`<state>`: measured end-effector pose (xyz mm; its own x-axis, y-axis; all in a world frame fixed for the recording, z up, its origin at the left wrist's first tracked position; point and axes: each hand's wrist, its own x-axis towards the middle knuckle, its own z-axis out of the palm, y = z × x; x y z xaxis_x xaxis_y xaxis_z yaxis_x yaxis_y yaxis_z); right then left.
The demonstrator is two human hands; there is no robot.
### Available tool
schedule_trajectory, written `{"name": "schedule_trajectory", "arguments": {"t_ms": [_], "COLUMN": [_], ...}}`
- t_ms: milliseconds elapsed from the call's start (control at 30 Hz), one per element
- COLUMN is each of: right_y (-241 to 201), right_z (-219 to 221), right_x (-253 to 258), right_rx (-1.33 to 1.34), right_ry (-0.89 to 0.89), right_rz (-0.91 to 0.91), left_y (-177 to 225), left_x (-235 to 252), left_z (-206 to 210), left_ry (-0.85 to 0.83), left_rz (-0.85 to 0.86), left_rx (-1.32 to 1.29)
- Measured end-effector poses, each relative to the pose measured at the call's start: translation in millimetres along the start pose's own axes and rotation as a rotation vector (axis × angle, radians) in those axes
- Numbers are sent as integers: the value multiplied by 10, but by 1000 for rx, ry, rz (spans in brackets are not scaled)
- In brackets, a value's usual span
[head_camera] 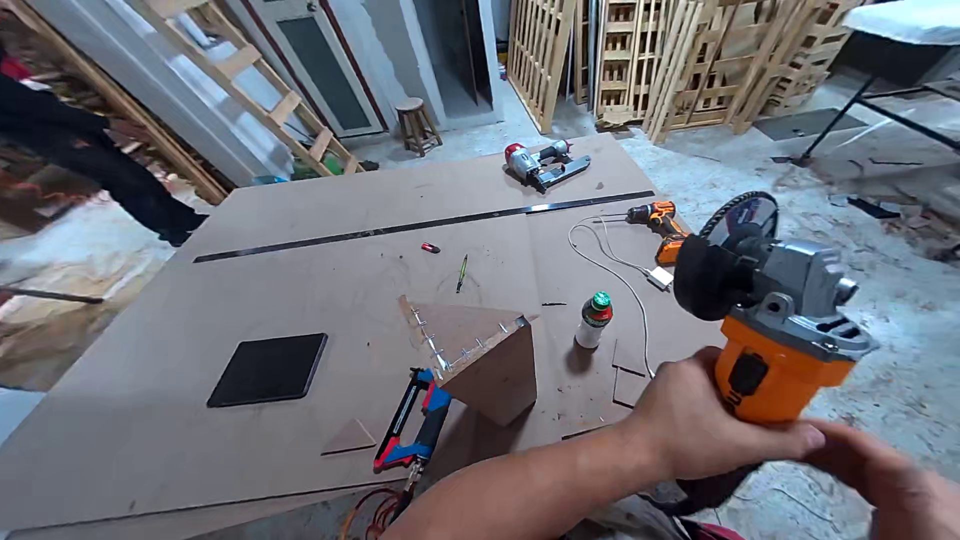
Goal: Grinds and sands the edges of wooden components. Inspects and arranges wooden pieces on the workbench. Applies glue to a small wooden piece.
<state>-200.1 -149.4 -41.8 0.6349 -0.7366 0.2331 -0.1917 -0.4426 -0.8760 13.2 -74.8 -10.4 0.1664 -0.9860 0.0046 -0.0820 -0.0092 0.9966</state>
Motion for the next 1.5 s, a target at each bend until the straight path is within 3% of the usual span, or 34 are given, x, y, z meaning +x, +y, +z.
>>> {"name": "schedule_trajectory", "arguments": {"t_ms": [100,200,267,367,467,600,767,900,1000,1067,1100,1167,1233,1267,1367,1500], "right_y": [-324,-265,-117,-49,-54,-116,-276,-342,-359,-380,-396,-429,-488,-522,-531,-444], "right_z": [303,834,1025,1076,971,975,996,871,791,676,607,453,328,303,299,418], "right_x": [19,162,176,187,343,365,561,767,895,1003,1070,1240,1371,1429,1598,1724], "right_rx": [132,369,548,645,751,786,705,674,625,547,495,400,256,169,7,-122], "right_ry": [164,402,483,539,426,180,236,113,7,-89,-143,-259,-334,-346,-406,-507], "right_rz": [135,175,146,115,38,65,117,57,67,61,53,-6,-79,-127,-235,-312], "left_y": [51,-1,-32,-198,-421,-341,-167,-156,-65,113,180,325,381,340,210,17], "left_x": [-75,-168,-235,-380,-469,-465,-421,-384,-516,-892,-1191,-1767,-2039,-2026,-1737,-1465], "left_z": [-28,22,-11,-143,-205,-194,-174,-150,-298,-495,-629,-990,-1411,-1606,-1891,-1935], "left_ry": [-22,-115,-183,-229,-195,-106,-54,1,-166,-223,-95,341,726,833,823,807], "left_rz": [-176,-253,-249,-215,-212,-213,-279,-198,-199,-114,26,269,324,319,179,85], "left_rx": [395,659,702,505,264,208,287,283,377,511,550,539,715,845,963,758]}}
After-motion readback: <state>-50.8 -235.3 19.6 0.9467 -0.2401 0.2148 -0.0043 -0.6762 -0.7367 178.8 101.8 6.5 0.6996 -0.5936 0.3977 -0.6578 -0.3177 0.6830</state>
